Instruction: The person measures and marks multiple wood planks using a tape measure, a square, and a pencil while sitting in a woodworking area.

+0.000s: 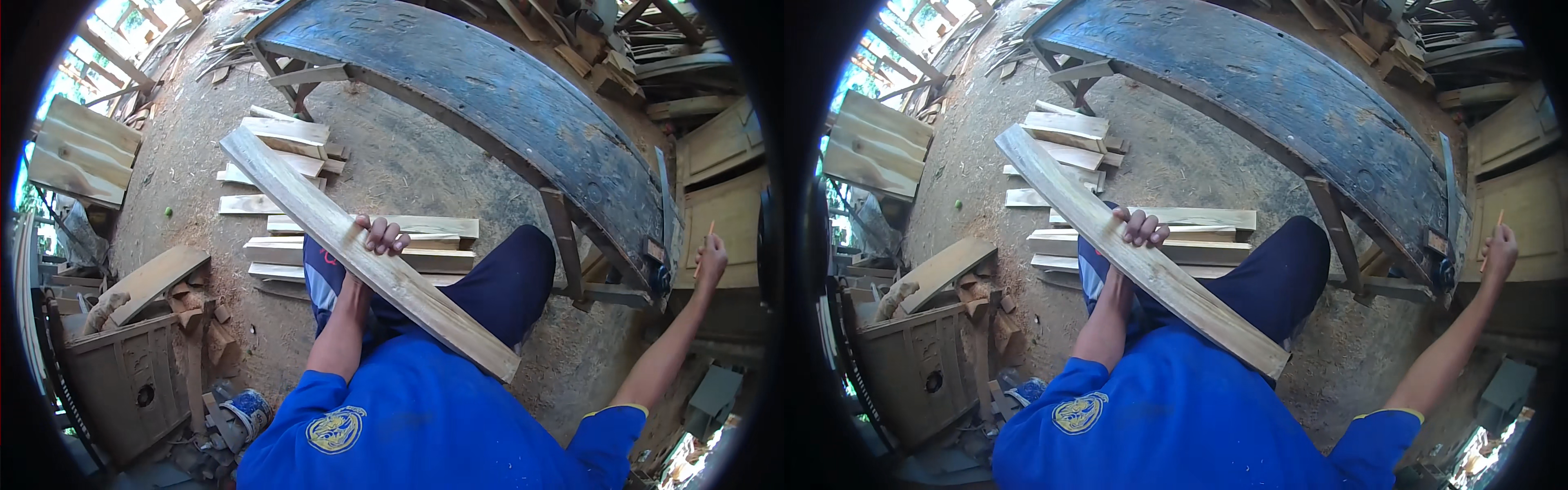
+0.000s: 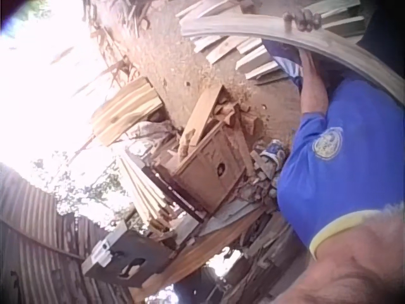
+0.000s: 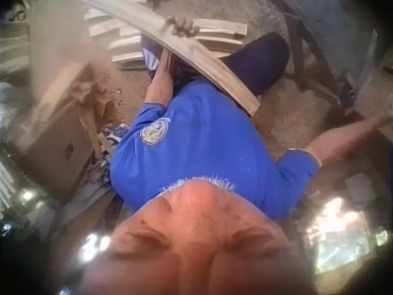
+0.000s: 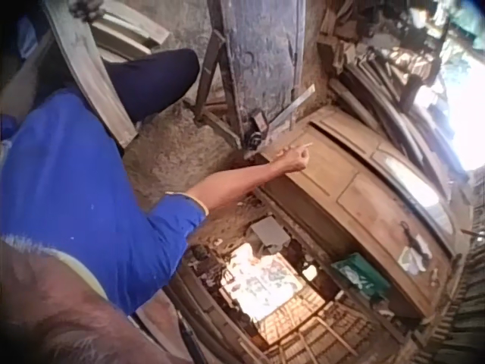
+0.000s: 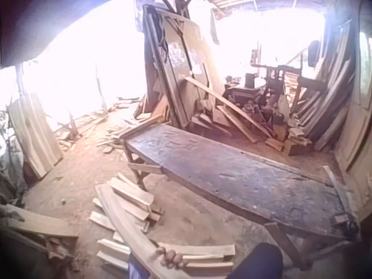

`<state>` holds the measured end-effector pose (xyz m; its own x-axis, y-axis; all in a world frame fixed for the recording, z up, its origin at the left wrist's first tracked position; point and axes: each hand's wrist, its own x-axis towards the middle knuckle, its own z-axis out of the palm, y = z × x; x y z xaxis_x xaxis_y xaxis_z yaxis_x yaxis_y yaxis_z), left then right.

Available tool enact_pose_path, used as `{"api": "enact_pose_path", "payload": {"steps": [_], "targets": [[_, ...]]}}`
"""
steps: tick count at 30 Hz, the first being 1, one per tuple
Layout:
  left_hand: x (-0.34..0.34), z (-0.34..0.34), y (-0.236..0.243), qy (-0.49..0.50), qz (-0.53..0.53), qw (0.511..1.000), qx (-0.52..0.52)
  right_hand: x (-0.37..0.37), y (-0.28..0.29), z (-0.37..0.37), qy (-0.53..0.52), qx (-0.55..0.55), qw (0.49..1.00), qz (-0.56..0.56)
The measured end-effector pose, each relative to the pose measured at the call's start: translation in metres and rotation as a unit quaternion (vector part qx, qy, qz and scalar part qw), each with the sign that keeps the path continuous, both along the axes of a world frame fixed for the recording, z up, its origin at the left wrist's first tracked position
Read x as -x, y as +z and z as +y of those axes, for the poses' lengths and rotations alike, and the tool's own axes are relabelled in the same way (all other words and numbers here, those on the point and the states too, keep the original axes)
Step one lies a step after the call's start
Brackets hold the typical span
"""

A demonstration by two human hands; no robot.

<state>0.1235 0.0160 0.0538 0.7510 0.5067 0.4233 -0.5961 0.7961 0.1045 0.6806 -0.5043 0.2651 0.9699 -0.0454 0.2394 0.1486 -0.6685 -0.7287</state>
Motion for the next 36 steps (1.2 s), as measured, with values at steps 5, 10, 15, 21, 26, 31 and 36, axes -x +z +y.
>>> {"api": "enact_pose_path", "payload": {"steps": [5,10,15,21,26,31,36], "targets": [[0.009,0.011,0.001,0.007,-0.060,0.998,-0.011,0.206,0.051,0.172,0.272,-0.237,0.933,-0.017],[0.003,0.016,-0.002,-0.001,-0.112,0.994,-0.009,0.329,-0.010,0.254,0.394,-0.283,0.851,0.199],[0.010,0.019,0.013,0.010,-0.126,0.992,-0.021,0.403,-0.062,0.301,0.471,-0.228,0.786,0.329],[0.020,0.029,0.013,0.011,-0.171,0.983,-0.062,0.439,-0.085,0.306,0.548,-0.195,0.731,0.356],[0.056,0.022,0.022,0.062,0.076,0.991,0.094,0.457,-0.093,0.309,0.561,-0.177,0.727,0.355],[0.093,0.013,0.037,0.216,0.456,0.860,0.080,0.436,-0.098,0.321,0.536,-0.221,0.773,0.258],[0.096,0.003,0.024,0.272,0.522,0.803,0.096,0.434,-0.103,0.340,0.514,-0.226,0.784,0.265]]}}
